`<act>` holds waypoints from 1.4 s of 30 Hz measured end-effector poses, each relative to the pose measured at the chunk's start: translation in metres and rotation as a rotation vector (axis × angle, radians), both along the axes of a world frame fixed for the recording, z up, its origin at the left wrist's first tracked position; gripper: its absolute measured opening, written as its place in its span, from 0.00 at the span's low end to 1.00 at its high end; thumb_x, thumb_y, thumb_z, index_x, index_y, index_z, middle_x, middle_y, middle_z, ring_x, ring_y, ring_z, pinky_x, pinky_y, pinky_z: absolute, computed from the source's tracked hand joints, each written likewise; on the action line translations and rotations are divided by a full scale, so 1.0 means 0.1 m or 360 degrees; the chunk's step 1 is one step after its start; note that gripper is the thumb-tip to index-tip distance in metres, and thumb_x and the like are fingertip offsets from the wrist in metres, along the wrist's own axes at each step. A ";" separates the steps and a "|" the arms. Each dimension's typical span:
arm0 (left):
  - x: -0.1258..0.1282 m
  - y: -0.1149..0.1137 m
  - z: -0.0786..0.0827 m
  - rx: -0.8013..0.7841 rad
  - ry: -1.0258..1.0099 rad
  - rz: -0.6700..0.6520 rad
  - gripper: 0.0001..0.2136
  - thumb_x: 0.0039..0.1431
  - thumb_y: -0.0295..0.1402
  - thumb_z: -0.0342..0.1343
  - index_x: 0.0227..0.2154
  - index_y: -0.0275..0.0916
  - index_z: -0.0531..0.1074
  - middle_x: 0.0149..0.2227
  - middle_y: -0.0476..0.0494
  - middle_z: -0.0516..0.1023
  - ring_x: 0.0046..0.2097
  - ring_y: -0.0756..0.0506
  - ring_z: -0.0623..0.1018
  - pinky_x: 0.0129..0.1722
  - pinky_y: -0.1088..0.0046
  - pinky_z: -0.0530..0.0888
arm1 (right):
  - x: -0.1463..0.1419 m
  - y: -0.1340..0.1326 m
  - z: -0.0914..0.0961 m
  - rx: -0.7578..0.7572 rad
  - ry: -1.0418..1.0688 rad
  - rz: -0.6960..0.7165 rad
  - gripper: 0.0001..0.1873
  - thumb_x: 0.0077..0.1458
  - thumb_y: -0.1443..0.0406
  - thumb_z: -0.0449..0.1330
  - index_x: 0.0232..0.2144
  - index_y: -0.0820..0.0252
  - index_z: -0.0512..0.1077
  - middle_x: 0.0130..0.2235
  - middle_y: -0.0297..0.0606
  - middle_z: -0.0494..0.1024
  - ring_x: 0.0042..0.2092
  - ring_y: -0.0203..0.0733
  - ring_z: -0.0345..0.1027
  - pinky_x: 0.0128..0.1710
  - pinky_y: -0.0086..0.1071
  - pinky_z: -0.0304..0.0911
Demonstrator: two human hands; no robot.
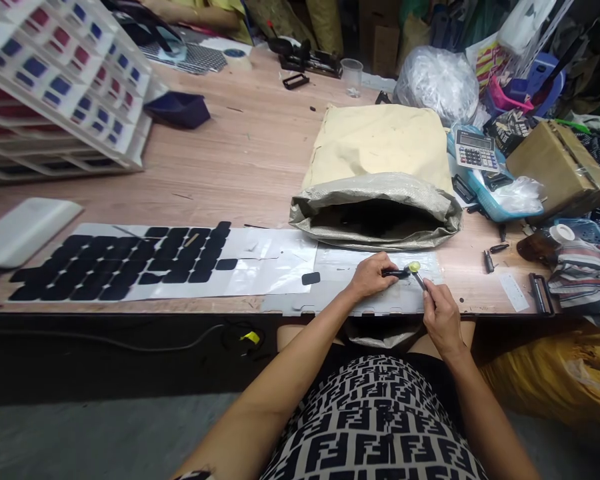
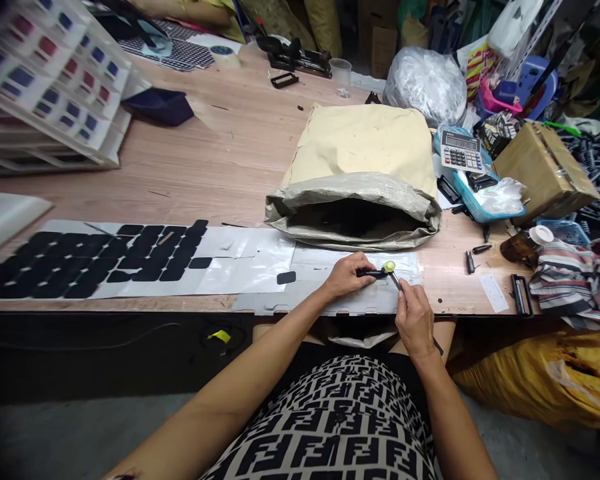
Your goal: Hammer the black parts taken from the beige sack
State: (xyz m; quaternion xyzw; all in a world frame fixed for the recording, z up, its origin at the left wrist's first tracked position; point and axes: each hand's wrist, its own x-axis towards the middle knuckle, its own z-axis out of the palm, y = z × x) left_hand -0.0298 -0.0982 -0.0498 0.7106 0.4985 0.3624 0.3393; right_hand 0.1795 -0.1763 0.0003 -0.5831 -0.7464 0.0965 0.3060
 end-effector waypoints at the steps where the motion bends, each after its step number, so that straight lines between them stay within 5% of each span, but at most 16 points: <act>1: 0.00 0.00 0.00 -0.0005 -0.0005 -0.0003 0.08 0.50 0.29 0.65 0.35 0.42 0.81 0.33 0.50 0.74 0.38 0.47 0.75 0.39 0.71 0.71 | 0.00 0.00 0.01 0.0002 -0.0002 -0.0008 0.19 0.68 0.64 0.50 0.55 0.60 0.74 0.40 0.44 0.77 0.42 0.44 0.72 0.44 0.37 0.70; 12: 0.00 0.01 0.02 -0.0060 -0.0024 -0.0006 0.08 0.49 0.28 0.64 0.35 0.42 0.81 0.34 0.50 0.74 0.37 0.48 0.75 0.39 0.71 0.71 | -0.14 -0.02 -0.01 -0.0029 -0.0014 0.0075 0.19 0.68 0.65 0.49 0.54 0.60 0.74 0.41 0.43 0.77 0.43 0.44 0.72 0.45 0.36 0.68; 21: 0.00 0.01 0.03 -0.0079 0.0047 -0.0007 0.07 0.49 0.30 0.64 0.34 0.42 0.80 0.34 0.50 0.74 0.37 0.47 0.75 0.38 0.71 0.71 | 0.49 0.40 -0.16 0.0118 -0.0445 -0.0617 0.19 0.61 0.66 0.52 0.50 0.59 0.78 0.37 0.43 0.74 0.42 0.47 0.65 0.40 0.36 0.59; 27: -0.01 0.02 0.06 -0.0001 0.0070 -0.0038 0.06 0.50 0.30 0.64 0.33 0.41 0.79 0.33 0.50 0.73 0.38 0.47 0.75 0.39 0.70 0.72 | 0.57 0.53 -0.35 0.0172 -0.0621 -0.0825 0.19 0.61 0.66 0.53 0.52 0.57 0.77 0.41 0.44 0.73 0.42 0.48 0.62 0.40 0.38 0.53; 30: -0.01 -0.17 0.09 0.0156 0.0043 -0.0114 0.06 0.55 0.31 0.61 0.36 0.39 0.77 0.35 0.47 0.73 0.37 0.47 0.74 0.37 0.70 0.74 | 0.56 0.52 -0.36 0.0170 -0.0638 -0.0814 0.19 0.61 0.66 0.54 0.51 0.56 0.76 0.41 0.44 0.72 0.42 0.48 0.61 0.39 0.38 0.53; 37: -0.11 -1.13 -0.08 0.0217 0.0270 -0.0679 0.11 0.64 0.32 0.52 0.46 0.42 0.75 0.42 0.42 0.77 0.37 0.47 0.77 0.35 0.72 0.76 | 0.57 0.51 -0.36 0.0220 -0.0630 -0.0796 0.19 0.61 0.66 0.53 0.51 0.57 0.77 0.40 0.44 0.72 0.41 0.48 0.61 0.39 0.39 0.53; 42: -0.18 -1.35 -0.41 -0.0148 0.0571 -0.0489 0.12 0.63 0.30 0.53 0.47 0.45 0.76 0.43 0.43 0.79 0.40 0.45 0.80 0.38 0.71 0.76 | 0.56 0.52 -0.37 0.0198 -0.0557 -0.0784 0.20 0.61 0.66 0.53 0.51 0.58 0.76 0.41 0.46 0.70 0.42 0.49 0.60 0.40 0.40 0.55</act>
